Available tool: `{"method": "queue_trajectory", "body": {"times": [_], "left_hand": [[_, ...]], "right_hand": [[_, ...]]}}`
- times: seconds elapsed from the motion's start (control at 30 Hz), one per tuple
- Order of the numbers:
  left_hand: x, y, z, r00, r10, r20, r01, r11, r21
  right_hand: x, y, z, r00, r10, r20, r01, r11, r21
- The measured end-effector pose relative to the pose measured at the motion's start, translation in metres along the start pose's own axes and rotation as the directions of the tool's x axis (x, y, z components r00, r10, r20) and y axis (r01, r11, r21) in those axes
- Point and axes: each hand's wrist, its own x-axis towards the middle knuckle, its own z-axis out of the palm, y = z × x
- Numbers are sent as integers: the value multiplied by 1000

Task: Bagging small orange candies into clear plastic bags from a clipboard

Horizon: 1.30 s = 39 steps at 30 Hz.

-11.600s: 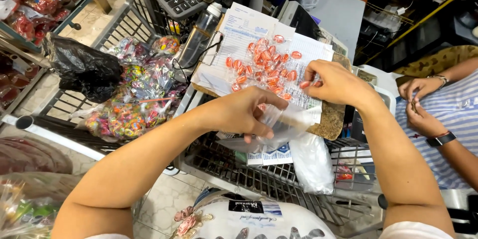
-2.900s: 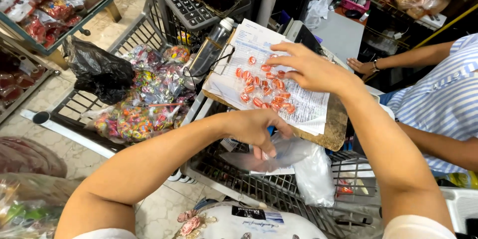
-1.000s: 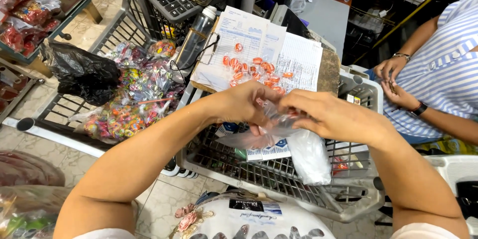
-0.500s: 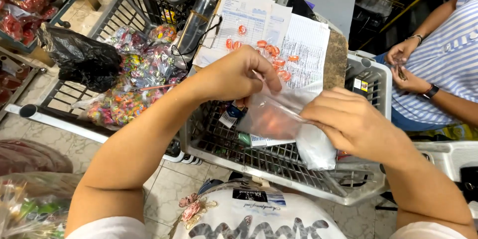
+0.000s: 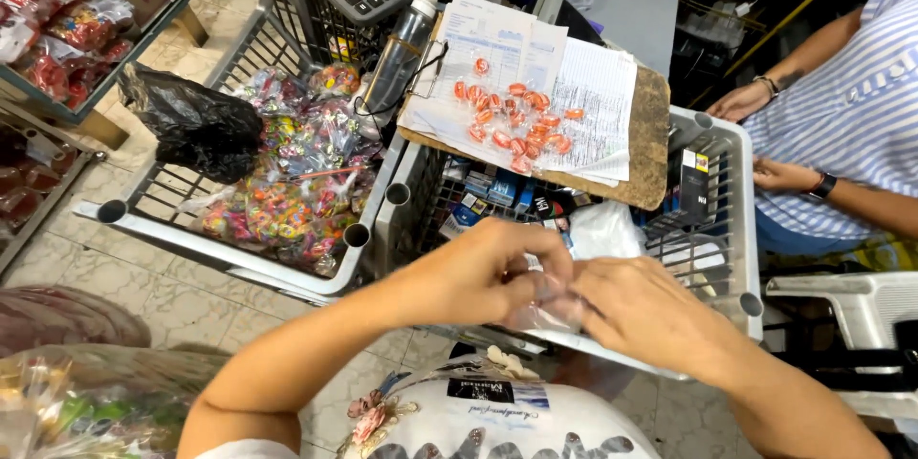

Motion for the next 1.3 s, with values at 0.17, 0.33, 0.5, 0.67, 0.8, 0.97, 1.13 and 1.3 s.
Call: {"method": "queue_trajectory", "body": {"times": [0.17,0.33,0.5,0.67,0.8,0.97,1.13,1.3], "left_hand": [[-58,-16,24,976,-206,-63,160,888,-432],[-112,-44,69,950,-263,170,255,333,-908],[-165,-4,65,959,-281,-27,-5,79,-997],[-228,-28,75,733,-406,-545,-511,200,-836],[-270,-26,77,570,-430,-700,-620,335,-710],[-305,-15,96,675,-495,-548,-429,341,-836],[-322,-41,112,545,-659,-518,-316,411,-855],[-324,-36,110,437,-711,-552,-272,480,-834]], "right_hand": [[7,-38,3,864,-176,-471,122,982,-143],[45,-125,17,607,-464,-645,515,848,-125],[78,-189,55,463,-666,-585,722,666,-187],[108,-203,110,641,-521,-564,720,664,204],[123,-205,146,819,-224,-529,509,709,488],[125,-240,157,873,151,-464,482,-115,868],[118,-225,201,863,178,-473,490,-66,869],[109,-226,236,728,22,-685,390,808,441]]}}
